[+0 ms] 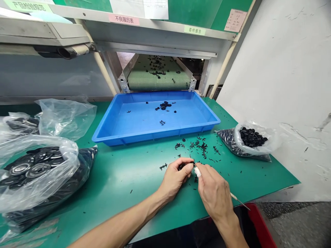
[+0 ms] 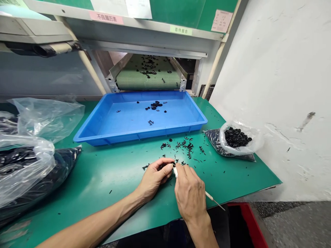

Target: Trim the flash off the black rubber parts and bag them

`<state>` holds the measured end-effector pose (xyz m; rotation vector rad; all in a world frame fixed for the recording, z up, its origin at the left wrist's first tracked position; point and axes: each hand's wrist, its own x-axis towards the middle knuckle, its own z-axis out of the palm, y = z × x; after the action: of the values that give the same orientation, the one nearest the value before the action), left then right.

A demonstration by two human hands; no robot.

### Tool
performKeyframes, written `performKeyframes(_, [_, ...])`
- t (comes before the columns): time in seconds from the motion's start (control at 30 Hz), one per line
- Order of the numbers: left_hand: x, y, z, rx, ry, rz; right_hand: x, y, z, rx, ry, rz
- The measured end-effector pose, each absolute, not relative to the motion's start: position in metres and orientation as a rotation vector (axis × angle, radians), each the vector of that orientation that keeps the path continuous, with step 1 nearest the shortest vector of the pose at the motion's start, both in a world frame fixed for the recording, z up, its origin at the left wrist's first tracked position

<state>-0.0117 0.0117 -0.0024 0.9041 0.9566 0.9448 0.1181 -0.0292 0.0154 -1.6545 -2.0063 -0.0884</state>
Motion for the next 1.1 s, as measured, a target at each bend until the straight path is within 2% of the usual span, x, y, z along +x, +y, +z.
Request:
performKeyframes(0.2, [-0.011,0.012,-0.002,0.893,0.957,0.964,0.109,-0.029,0.014,-1.742,-2.006,-0.184])
performKeyframes(0.3, [-0.011,0.012,-0.003,0.870,0.964,0.976,0.106,-0.029,0.014,-1.755,-1.989,-0.129])
performKeyframes(0.5, [-0.011,0.015,-0.006,0.962,1.023,0.988,0.123,-0.009,0.020,-1.743,-1.875,0.686])
performKeyframes(0.63, [-0.009,0.014,-0.008,1.032,1.098,1.024,0.136,0.007,0.019,-1.726,-1.716,0.929])
performKeyframes(0.73, [-0.009,0.014,-0.010,0.990,1.080,1.045,0.139,0.021,0.019,-1.807,-1.794,0.843])
performKeyframes(0.93, [-0.012,0.019,-0.008,0.698,0.841,1.125,0.120,0.070,0.020,-1.895,-2.036,0.238])
performKeyframes(1.1, [-0.016,0.023,-0.005,0.560,0.699,1.139,0.104,0.104,0.015,-1.927,-2.204,0.160])
